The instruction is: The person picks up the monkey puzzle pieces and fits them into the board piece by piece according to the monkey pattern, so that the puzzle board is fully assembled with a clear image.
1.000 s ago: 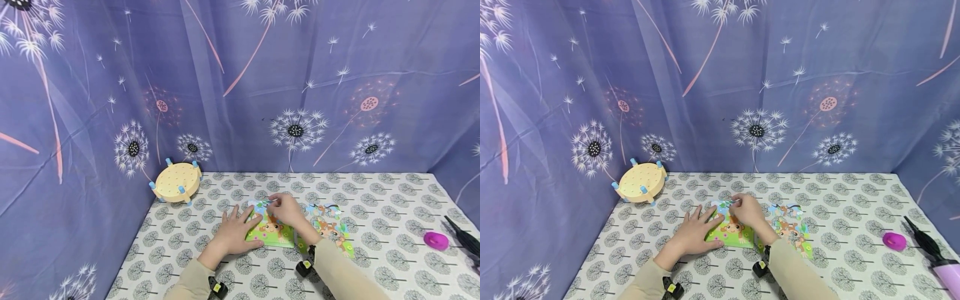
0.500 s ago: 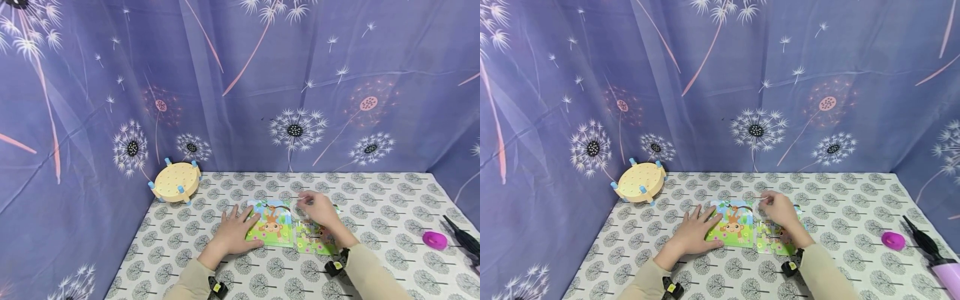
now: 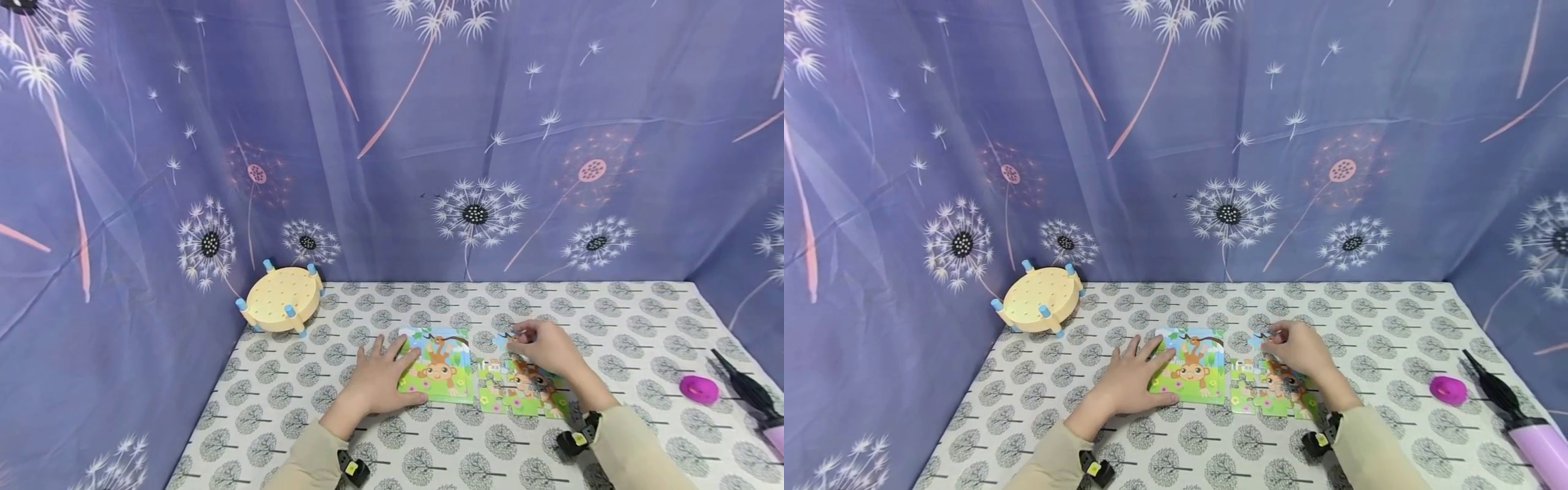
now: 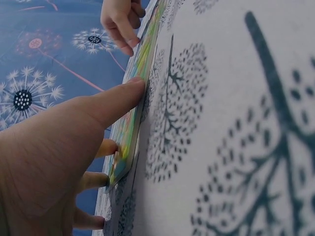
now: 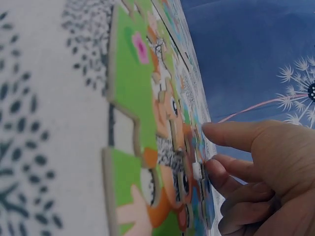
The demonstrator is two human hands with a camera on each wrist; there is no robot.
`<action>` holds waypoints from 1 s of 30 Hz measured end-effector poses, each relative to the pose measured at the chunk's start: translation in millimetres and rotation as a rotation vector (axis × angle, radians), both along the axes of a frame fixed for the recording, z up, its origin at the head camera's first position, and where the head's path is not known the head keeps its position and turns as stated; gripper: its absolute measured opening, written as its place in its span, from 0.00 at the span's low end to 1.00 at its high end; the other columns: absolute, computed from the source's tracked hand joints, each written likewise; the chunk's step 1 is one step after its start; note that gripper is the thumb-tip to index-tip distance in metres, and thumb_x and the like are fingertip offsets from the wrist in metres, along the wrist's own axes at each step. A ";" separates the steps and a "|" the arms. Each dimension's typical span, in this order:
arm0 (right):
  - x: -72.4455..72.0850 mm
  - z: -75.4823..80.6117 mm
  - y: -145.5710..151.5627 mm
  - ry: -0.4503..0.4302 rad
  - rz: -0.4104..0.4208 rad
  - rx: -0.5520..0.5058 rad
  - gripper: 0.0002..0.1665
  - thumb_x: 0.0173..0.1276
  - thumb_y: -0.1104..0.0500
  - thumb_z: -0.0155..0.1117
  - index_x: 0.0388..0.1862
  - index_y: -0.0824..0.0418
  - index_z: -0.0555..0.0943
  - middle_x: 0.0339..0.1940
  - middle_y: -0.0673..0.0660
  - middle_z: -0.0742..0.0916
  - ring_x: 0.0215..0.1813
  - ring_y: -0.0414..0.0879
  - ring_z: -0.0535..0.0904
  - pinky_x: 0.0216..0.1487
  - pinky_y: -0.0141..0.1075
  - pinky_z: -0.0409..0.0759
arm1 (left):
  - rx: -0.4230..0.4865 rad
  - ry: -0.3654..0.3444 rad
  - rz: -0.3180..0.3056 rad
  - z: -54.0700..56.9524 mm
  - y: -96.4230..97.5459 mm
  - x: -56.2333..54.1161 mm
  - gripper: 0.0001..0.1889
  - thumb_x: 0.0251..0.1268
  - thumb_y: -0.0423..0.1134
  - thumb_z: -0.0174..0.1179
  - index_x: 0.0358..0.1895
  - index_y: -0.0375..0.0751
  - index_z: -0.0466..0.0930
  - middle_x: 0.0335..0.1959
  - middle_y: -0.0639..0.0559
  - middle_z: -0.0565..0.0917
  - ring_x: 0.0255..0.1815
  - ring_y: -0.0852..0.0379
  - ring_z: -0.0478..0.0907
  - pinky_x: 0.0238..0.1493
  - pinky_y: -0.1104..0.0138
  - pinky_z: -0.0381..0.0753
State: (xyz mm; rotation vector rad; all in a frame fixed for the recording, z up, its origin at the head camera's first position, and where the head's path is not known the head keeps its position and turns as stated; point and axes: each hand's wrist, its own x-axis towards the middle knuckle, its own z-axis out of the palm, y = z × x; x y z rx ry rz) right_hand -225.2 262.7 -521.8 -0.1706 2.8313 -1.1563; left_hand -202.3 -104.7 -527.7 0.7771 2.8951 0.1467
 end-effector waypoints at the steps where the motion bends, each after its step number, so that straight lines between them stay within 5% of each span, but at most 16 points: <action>1: 0.3 -0.9 0.5 -0.004 0.003 0.005 0.28 0.69 0.52 0.74 0.59 0.71 0.81 0.30 0.51 0.83 0.27 0.46 0.74 0.31 0.37 0.72 | 0.005 0.001 0.001 -0.2 -0.2 -0.2 0.50 0.60 0.84 0.48 0.83 0.65 0.58 0.85 0.50 0.52 0.80 0.26 0.50 0.69 0.24 0.54; 17: -4.8 2.1 7.3 -0.086 0.027 0.027 0.31 0.65 0.55 0.77 0.60 0.71 0.80 0.30 0.54 0.80 0.26 0.46 0.75 0.30 0.39 0.75 | 0.004 0.004 -0.005 3.8 1.2 -1.8 0.50 0.59 0.83 0.51 0.83 0.63 0.59 0.84 0.48 0.54 0.80 0.26 0.51 0.69 0.24 0.55; 30: 2.2 3.4 8.4 0.018 0.026 0.097 0.25 0.65 0.52 0.78 0.55 0.63 0.81 0.39 0.55 0.83 0.31 0.46 0.75 0.33 0.40 0.76 | 0.015 -0.016 0.024 5.7 6.6 -3.0 0.54 0.55 0.85 0.53 0.83 0.62 0.59 0.84 0.49 0.56 0.78 0.24 0.53 0.67 0.23 0.56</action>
